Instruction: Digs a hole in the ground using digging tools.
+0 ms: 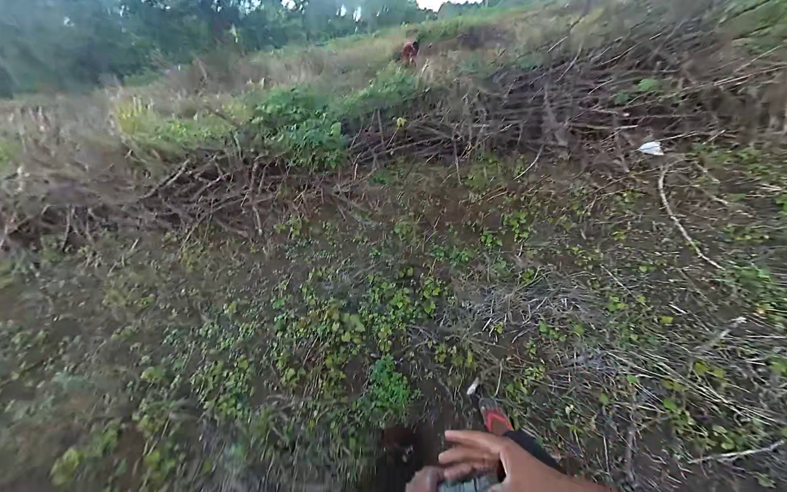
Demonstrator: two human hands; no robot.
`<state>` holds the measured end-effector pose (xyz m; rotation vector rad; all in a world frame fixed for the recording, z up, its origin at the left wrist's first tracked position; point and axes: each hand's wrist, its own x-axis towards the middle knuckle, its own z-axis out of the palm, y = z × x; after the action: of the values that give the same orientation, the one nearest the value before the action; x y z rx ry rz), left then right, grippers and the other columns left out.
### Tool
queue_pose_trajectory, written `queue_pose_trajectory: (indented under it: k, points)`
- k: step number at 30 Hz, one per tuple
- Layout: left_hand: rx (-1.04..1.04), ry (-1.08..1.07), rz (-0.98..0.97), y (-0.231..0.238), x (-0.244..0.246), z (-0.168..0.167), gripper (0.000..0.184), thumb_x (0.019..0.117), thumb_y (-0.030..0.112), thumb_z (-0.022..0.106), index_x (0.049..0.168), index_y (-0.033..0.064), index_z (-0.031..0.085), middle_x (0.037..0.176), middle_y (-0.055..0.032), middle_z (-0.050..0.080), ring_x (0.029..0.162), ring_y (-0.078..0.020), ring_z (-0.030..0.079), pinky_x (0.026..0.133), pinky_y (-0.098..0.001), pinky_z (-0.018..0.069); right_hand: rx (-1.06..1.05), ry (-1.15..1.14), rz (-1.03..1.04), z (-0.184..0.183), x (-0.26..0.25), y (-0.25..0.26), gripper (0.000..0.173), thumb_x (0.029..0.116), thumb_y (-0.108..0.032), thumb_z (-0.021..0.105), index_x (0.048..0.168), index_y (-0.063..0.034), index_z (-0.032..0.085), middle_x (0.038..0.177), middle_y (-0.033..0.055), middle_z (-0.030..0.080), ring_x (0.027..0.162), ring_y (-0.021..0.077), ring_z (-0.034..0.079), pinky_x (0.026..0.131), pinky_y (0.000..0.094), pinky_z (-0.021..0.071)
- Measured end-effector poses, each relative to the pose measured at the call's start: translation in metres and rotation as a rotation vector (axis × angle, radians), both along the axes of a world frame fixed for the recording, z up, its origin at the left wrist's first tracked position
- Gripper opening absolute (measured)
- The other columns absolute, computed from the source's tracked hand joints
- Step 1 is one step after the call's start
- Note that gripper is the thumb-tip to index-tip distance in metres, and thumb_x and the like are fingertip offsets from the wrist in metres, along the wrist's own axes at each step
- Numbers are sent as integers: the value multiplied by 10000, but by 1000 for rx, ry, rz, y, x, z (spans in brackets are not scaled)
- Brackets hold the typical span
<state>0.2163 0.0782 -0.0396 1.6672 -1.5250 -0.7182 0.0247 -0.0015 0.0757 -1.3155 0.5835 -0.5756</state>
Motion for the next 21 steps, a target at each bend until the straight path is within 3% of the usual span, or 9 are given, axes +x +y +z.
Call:
queue_pose_trajectory:
  k: [3, 7, 8, 10, 11, 13, 17, 19, 21]
  points:
    - [-84, 83, 179, -2, 22, 5, 379, 618, 156, 880, 960, 60, 747, 953, -97, 739, 953, -274, 699, 904, -530, 562, -36, -34, 61, 2, 17, -7, 941, 791, -321, 840, 1536, 28, 384, 1453, 149, 598, 1345, 291, 575, 1158, 474, 471]
    - [-39, 82, 337, -7, 59, 18, 364, 681, 202, 861, 1006, 100, 734, 1019, -48, 731, 1027, -221, 678, 993, -503, 528, -122, -36, 107, -19, 50, -3, 891, 787, -384, 879, 1505, -38, 481, 1523, 101, 539, 1411, 243, 511, 1180, 463, 464]
    - [22, 67, 324, -7, 68, 15, 390, 691, 208, 866, 1042, 101, 736, 1063, -53, 729, 1071, -230, 668, 1027, -516, 506, -130, -83, 74, -24, 64, -4, 804, 784, -368, 888, 1435, -34, 556, 1470, 127, 584, 1376, 275, 545, 1157, 483, 485]
    - [169, -23, 313, 1, 79, -6, 408, 707, 253, 865, 1077, 130, 745, 1116, -45, 735, 1126, -232, 664, 1046, -531, 495, -127, -220, 30, -35, 89, -7, 448, 819, -234, 857, 1181, -31, 688, 1295, 183, 685, 1287, 361, 610, 1115, 547, 502]
    - [222, -42, 336, 8, 83, -21, 423, 708, 250, 870, 1096, 138, 744, 1134, -48, 731, 1141, -238, 657, 1048, -541, 492, -154, -276, 21, -43, 98, -7, 259, 878, -214, 806, 1052, -54, 701, 1178, 181, 727, 1219, 383, 651, 1089, 571, 520]
    - [170, -61, 449, 19, 88, -44, 396, 738, 206, 848, 1115, 152, 737, 1160, -37, 725, 1166, -232, 651, 1069, -550, 482, -175, -345, 9, -44, 115, -7, 134, 936, -208, 737, 917, -89, 681, 984, 130, 736, 1072, 346, 703, 1031, 555, 549]
    - [-45, -63, 821, 22, 106, -32, 215, 841, 196, 780, 1033, 107, 738, 1038, -66, 732, 1053, -251, 680, 1022, -547, 505, -183, -457, 80, 40, 154, -3, 161, 942, -229, 737, 908, -86, 672, 897, 87, 693, 937, 260, 698, 960, 496, 571]
    - [-48, -79, 964, 34, 120, -34, 220, 845, 200, 768, 1031, 88, 731, 1015, -83, 728, 1010, -263, 686, 973, -547, 528, -265, -552, 172, 121, 159, -8, 160, 945, -226, 728, 914, -89, 652, 809, 55, 660, 790, 207, 683, 809, 435, 606]
    - [-6, -57, 979, 43, 123, -54, 230, 870, 194, 731, 1060, 65, 730, 1047, -111, 727, 1039, -286, 683, 984, -557, 517, -260, -414, 217, 226, 149, -7, 114, 914, -95, 688, 826, -55, 628, 713, 45, 631, 664, 122, 643, 668, 280, 573]
